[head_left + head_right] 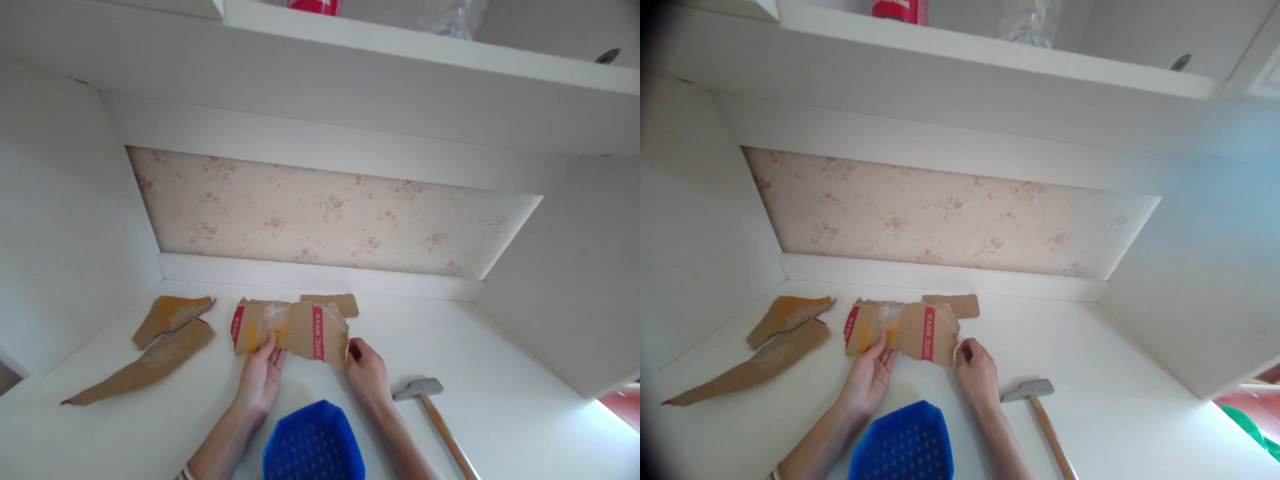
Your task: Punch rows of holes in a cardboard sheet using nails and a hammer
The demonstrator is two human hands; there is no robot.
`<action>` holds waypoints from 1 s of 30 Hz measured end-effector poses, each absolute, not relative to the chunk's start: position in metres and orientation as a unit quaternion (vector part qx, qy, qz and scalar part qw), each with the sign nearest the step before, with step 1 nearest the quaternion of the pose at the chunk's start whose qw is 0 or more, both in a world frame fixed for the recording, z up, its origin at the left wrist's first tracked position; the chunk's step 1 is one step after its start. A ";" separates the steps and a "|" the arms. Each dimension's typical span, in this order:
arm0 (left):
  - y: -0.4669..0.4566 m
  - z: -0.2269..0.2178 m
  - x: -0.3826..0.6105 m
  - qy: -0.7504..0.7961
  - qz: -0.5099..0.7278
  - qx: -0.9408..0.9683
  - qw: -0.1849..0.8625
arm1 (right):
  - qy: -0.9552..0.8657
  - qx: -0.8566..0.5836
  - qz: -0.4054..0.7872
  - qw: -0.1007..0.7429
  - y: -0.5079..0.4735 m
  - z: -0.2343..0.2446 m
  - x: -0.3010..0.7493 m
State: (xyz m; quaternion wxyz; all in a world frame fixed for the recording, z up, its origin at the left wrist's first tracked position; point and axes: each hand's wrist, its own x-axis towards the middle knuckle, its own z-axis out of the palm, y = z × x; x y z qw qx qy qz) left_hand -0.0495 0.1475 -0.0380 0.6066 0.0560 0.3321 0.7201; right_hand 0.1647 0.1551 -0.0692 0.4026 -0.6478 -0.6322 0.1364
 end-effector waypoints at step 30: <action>0.139 -0.059 -0.035 0.351 0.605 0.185 0.690 | -0.814 -0.435 -0.098 0.373 0.125 -0.044 0.131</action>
